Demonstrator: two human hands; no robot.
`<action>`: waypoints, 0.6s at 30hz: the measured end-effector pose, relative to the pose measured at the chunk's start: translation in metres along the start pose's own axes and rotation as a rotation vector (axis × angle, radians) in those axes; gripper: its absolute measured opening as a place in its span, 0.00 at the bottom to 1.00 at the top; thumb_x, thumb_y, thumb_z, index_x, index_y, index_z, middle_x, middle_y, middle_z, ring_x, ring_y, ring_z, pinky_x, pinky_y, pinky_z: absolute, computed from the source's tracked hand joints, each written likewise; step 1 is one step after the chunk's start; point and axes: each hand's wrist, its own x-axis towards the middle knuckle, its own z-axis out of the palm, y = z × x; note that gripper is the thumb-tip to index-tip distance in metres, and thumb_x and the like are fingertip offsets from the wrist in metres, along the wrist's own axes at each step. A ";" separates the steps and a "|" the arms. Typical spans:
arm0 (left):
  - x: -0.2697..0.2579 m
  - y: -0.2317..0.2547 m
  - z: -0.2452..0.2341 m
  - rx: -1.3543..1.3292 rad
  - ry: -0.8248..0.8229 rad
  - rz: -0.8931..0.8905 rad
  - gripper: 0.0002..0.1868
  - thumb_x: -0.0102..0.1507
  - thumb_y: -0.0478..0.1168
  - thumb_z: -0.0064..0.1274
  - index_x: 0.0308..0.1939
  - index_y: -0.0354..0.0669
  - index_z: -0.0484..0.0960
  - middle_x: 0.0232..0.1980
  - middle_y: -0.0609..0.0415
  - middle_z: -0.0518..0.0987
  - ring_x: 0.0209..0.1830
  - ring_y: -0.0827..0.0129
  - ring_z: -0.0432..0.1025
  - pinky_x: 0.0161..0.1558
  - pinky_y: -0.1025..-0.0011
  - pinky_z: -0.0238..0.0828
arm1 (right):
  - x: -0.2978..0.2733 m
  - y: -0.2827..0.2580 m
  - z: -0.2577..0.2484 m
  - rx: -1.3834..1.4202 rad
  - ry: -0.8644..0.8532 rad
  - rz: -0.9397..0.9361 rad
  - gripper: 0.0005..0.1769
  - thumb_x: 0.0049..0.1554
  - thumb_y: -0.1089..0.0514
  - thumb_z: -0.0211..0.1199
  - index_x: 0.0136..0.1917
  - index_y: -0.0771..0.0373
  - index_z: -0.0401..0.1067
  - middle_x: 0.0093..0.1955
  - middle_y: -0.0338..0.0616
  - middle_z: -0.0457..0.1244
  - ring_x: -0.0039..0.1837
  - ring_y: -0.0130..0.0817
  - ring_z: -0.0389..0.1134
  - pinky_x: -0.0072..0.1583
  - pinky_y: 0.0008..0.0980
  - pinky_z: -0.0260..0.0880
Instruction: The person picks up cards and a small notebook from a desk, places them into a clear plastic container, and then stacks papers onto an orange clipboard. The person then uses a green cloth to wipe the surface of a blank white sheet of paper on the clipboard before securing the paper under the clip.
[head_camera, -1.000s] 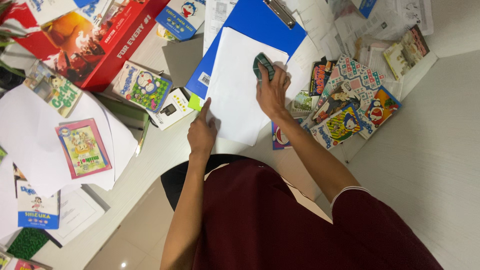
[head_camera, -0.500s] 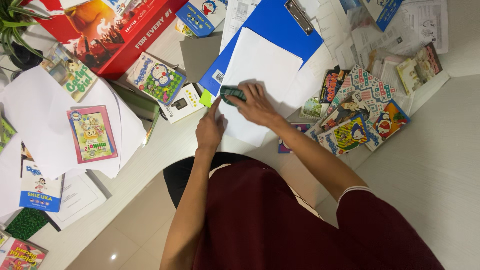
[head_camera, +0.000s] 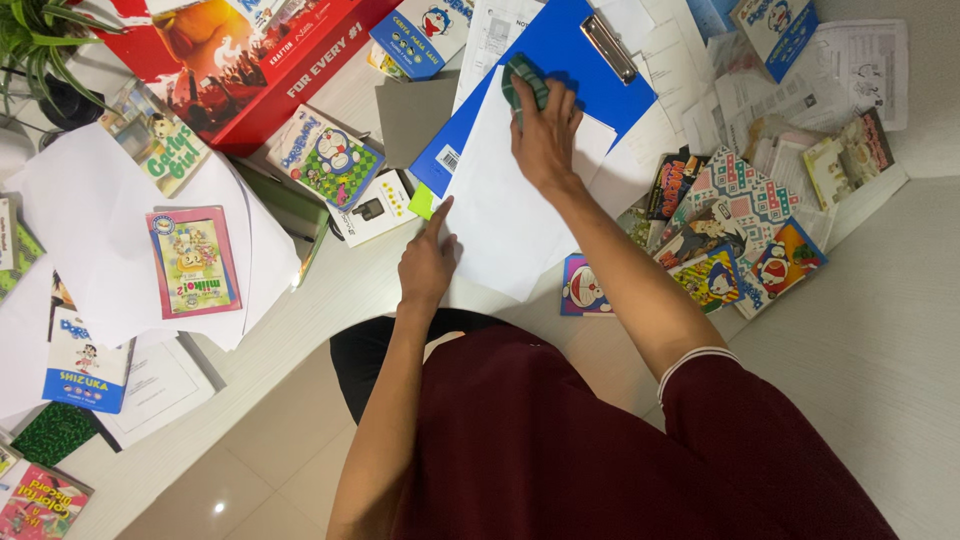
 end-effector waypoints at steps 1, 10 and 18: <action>0.000 -0.001 0.001 0.003 0.032 0.030 0.35 0.64 0.38 0.56 0.74 0.66 0.65 0.50 0.42 0.84 0.43 0.48 0.80 0.44 0.53 0.78 | -0.003 -0.003 0.003 0.000 0.018 -0.042 0.33 0.59 0.60 0.68 0.76 0.56 0.63 0.69 0.62 0.51 0.72 0.58 0.51 0.68 0.61 0.48; 0.002 -0.004 0.003 -0.043 0.003 -0.016 0.35 0.65 0.39 0.56 0.74 0.70 0.65 0.52 0.41 0.82 0.48 0.45 0.78 0.49 0.51 0.76 | -0.103 -0.020 0.022 0.019 -0.122 -0.352 0.37 0.54 0.62 0.69 0.76 0.53 0.64 0.69 0.59 0.50 0.72 0.56 0.51 0.70 0.60 0.49; 0.003 -0.006 0.000 -0.071 -0.011 0.017 0.35 0.65 0.38 0.55 0.74 0.70 0.64 0.53 0.42 0.82 0.48 0.46 0.79 0.48 0.53 0.76 | -0.162 -0.023 0.031 0.032 -0.248 -0.426 0.33 0.55 0.61 0.68 0.73 0.50 0.70 0.68 0.54 0.52 0.71 0.52 0.52 0.70 0.56 0.50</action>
